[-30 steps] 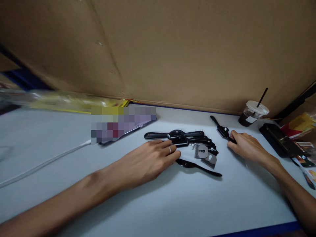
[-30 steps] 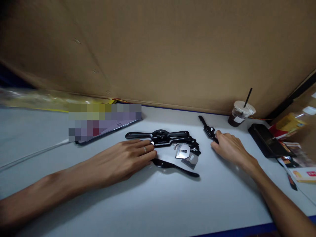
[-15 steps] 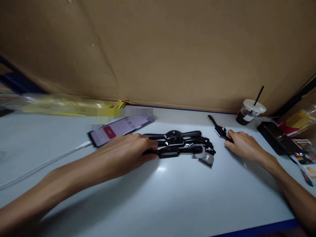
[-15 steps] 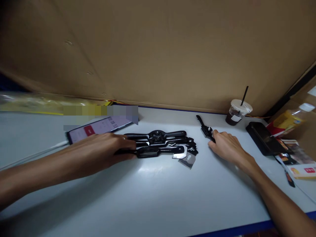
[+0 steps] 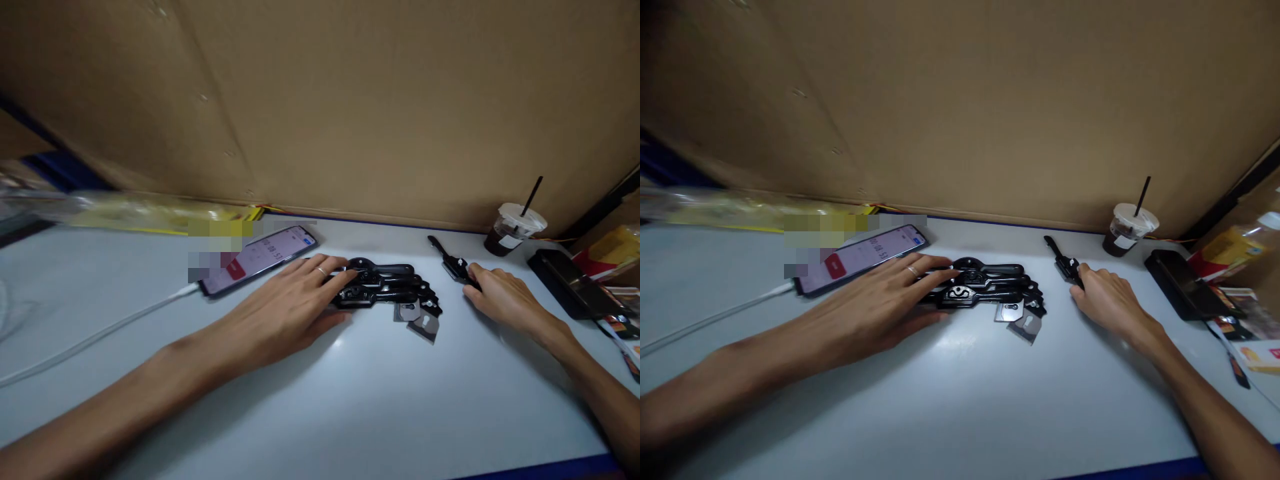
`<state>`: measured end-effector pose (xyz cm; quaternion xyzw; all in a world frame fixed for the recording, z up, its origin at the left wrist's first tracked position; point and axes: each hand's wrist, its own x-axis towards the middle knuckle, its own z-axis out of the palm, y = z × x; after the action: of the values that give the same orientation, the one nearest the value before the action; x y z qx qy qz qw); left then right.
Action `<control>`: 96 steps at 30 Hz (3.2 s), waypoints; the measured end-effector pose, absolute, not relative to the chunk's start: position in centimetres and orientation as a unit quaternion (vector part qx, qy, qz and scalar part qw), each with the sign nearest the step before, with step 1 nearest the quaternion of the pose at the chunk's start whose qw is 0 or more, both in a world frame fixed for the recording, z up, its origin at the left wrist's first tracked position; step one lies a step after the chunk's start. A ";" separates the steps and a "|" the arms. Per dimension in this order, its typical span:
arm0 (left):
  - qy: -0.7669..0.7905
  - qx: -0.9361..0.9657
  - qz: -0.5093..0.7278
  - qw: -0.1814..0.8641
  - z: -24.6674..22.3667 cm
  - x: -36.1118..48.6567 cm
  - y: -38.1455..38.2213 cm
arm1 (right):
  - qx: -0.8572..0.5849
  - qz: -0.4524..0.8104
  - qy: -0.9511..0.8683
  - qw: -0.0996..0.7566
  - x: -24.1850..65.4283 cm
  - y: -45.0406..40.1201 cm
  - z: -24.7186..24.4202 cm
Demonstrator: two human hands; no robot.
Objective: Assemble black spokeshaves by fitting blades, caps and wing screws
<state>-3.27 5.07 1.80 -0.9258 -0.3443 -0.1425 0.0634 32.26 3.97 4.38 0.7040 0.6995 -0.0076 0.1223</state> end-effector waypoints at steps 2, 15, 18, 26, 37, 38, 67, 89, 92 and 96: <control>-0.325 -0.933 -0.152 0.025 1.2 -3.2 5.6 | 0.701 -0.009 0.702 0.125 32.3 3.9 4.2; -0.420 -0.903 -0.084 -0.037 -1.0 -2.9 6.7 | 0.697 -0.010 0.706 0.128 31.9 3.7 4.1; -0.448 -0.889 -0.087 -0.027 -1.2 -2.8 6.8 | 0.699 -0.010 0.703 0.130 31.8 3.6 4.1; -0.479 -0.871 -0.104 0.013 -1.6 -2.2 6.1 | 0.699 -0.003 0.704 0.129 31.4 3.4 4.4; -0.477 -0.872 -0.108 0.017 -1.2 -1.6 5.8 | 0.699 0.041 0.703 0.126 30.9 2.6 4.9; -0.477 -0.872 -0.110 0.016 -1.2 -1.6 5.8 | 0.698 0.046 0.703 0.126 30.8 2.5 5.0; -0.464 -0.876 -0.131 0.031 -1.8 -2.0 6.0 | 0.519 -0.034 0.853 -0.038 29.0 0.9 0.5; -0.457 -0.878 -0.138 0.042 -2.2 -2.3 6.0 | 0.717 0.028 0.691 0.089 33.8 3.3 4.7; -0.453 -0.881 -0.128 0.047 -2.1 -2.2 6.0 | 0.725 0.022 0.684 0.077 34.3 4.0 4.6; -0.449 -0.882 -0.131 0.050 -2.0 -2.2 6.0 | 0.717 -0.027 0.695 0.054 35.4 5.0 4.4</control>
<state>-2.23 5.99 -1.96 -0.8822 -0.4494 -0.1313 0.0498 35.40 5.01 4.43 0.7165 0.6950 -0.0268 0.0541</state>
